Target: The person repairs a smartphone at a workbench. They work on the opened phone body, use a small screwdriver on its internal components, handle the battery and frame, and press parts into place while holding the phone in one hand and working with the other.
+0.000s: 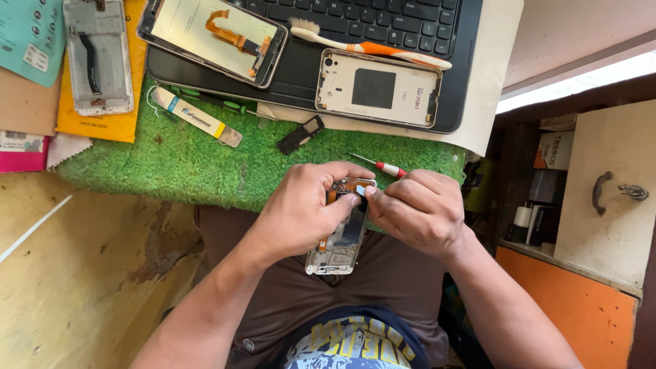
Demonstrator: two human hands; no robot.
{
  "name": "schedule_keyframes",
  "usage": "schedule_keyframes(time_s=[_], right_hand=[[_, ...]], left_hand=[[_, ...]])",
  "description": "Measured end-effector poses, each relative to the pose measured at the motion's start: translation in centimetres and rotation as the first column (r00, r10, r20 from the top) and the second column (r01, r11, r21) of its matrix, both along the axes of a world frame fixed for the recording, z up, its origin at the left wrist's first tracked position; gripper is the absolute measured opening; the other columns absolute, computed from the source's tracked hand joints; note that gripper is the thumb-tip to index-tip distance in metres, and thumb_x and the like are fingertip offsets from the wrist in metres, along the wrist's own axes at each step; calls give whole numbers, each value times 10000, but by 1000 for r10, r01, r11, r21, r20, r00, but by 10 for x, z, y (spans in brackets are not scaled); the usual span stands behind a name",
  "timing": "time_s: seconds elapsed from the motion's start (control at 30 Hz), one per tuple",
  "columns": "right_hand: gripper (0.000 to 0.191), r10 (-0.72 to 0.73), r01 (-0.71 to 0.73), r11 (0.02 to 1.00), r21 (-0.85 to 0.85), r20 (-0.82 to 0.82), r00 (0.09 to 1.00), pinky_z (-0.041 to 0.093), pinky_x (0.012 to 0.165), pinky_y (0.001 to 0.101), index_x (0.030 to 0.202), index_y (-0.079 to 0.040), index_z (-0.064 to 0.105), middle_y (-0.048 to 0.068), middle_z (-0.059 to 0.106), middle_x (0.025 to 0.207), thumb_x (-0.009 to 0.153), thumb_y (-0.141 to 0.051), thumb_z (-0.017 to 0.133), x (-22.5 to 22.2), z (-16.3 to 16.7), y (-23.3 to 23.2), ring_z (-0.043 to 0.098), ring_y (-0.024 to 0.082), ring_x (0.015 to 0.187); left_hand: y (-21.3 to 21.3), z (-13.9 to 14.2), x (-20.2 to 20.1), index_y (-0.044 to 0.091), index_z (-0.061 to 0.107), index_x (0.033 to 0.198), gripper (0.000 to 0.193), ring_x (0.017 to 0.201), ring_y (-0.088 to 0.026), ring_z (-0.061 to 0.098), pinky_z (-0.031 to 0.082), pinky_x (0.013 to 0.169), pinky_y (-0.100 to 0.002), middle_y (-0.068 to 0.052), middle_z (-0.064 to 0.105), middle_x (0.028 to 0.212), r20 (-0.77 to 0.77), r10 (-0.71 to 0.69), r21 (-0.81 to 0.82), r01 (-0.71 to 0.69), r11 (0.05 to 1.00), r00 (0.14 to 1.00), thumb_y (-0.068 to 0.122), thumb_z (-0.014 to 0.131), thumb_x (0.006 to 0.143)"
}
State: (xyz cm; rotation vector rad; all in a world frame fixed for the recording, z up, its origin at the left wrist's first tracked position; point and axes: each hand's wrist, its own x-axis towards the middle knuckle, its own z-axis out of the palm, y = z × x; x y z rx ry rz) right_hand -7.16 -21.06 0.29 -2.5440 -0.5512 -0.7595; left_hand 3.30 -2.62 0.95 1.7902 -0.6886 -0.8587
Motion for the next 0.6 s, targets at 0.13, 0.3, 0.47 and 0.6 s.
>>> schedule_keyframes(time_s=[0.13,0.3,0.47,0.6], right_hand=[[151,-13,13,1000,-7,8,1000,477,544,334,848,-55,722,16,615,740,811,11,853,0,0,0,582,174,607],[151,-18,18,1000,-11,11,1000,475,541,336,830,-57,715,19,614,734,813,17,846,0,0,1,577,176,597],[156,-16,16,1000,-2,13,1000,477,545,334,828,-60,712,18,611,734,817,13,850,1,0,1,580,177,601],[154,-35,35,999,2,13,999,473,541,334,825,-59,713,21,610,731,811,15,846,0,0,1,577,178,597]], left_hand=[[0,0,0,68,743,1143,322,659,-113,696,561,652,-294,-92,774,841,17,2,-33,-1,999,1000,98,692,826],[0,2,0,78,745,1143,325,607,-104,656,544,599,-292,-85,770,807,-26,6,8,-6,1000,1000,100,682,825],[0,4,1,74,745,1141,314,589,-93,632,531,587,-291,-81,751,774,10,3,0,-3,1000,1000,102,690,833],[-1,4,1,81,747,1142,316,564,-109,600,516,564,-302,-95,722,711,-7,4,36,-4,999,1000,109,694,831]])
